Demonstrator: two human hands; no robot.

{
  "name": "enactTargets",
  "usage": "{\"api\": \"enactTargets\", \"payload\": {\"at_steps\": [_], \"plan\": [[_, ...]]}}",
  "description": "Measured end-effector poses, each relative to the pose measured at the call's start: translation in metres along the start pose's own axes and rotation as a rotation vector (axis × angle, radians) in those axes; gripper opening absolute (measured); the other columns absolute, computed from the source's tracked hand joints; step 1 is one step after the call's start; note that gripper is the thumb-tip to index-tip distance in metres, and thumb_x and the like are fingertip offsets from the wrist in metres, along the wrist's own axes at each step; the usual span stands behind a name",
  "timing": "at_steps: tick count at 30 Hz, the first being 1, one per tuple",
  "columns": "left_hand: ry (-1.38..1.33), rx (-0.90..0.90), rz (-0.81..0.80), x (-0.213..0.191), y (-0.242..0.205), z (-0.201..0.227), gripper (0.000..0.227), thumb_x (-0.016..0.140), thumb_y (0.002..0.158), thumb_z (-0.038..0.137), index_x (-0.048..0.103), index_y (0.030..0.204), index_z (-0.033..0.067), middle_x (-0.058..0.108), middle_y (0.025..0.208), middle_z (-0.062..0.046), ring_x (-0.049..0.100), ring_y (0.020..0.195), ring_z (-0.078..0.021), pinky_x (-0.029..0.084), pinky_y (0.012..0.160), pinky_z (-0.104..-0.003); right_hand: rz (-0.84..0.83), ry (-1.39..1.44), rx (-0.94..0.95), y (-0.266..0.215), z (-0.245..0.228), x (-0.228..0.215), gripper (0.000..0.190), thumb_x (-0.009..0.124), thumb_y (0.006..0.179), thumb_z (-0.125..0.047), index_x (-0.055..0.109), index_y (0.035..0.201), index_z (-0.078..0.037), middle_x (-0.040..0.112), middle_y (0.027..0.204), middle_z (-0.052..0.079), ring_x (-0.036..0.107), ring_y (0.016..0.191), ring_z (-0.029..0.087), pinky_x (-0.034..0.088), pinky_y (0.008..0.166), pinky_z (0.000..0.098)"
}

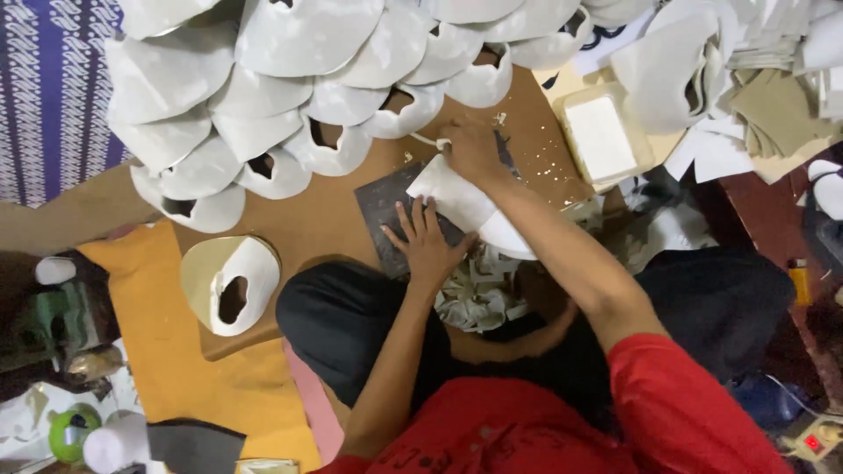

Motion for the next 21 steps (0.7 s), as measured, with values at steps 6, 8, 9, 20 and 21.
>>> {"api": "enactTargets", "payload": {"at_steps": [6,8,9,20,21], "plan": [[0.074,0.03,0.05,0.008,0.002,-0.004,0.103,0.054,0.078,0.084,0.048,0.143,0.0034,0.04,0.148,-0.02,0.025,0.146,-0.0515,0.005,0.106,-0.078,-0.038,-0.1,0.052,-0.019,-0.012,-0.008,0.024,0.068,0.088,-0.028,0.079,0.106,-0.017,0.07,0.11,0.01,0.069,0.1,0.032,0.057,0.079,0.046],[0.126,0.056,0.042,0.0,0.006,-0.001,0.101,0.059,0.077,0.081,0.048,0.142,0.0042,0.042,0.146,-0.02,0.027,0.144,-0.051,0.006,0.106,-0.079,-0.034,-0.067,0.032,-0.02,-0.019,-0.022,0.025,0.069,0.088,-0.03,0.079,0.108,-0.019,0.069,0.108,0.009,0.069,0.098,0.031,0.057,0.078,0.0453],[0.175,0.092,0.033,-0.003,0.008,0.0,0.1,0.064,0.076,0.078,0.049,0.142,0.005,0.043,0.145,-0.019,0.03,0.143,-0.0506,0.008,0.106,-0.08,-0.025,-0.038,0.021,-0.022,-0.022,-0.03,0.027,0.069,0.087,-0.032,0.078,0.11,-0.02,0.068,0.107,0.007,0.069,0.097,0.031,0.057,0.077,0.0446],[-0.065,0.032,-0.239,-0.037,0.18,-0.042,0.03,0.05,0.099,0.046,0.071,0.108,0.0252,0.071,0.104,-0.006,0.064,0.113,-0.0317,0.043,0.099,-0.054,0.112,0.134,0.276,-0.058,-0.078,-0.102,0.018,0.068,0.093,-0.016,0.074,0.108,-0.009,0.062,0.11,0.011,0.061,0.109,0.035,0.053,0.083,0.0466],[-0.326,0.079,-0.364,-0.038,0.203,-0.026,0.035,0.048,0.1,0.052,0.069,0.118,0.0304,0.073,0.113,-0.006,0.063,0.12,-0.0329,0.044,0.104,-0.052,0.082,0.143,0.303,-0.053,-0.08,-0.095,0.021,0.07,0.091,-0.012,0.076,0.11,-0.008,0.063,0.116,0.013,0.06,0.112,0.037,0.055,0.083,0.0485]]}}
Point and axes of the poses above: each hand's wrist, its own y-axis towards the middle knuckle, its own x-axis out of the palm, z = x × y, the point moved 3 cm from there along y, towards the middle knuckle
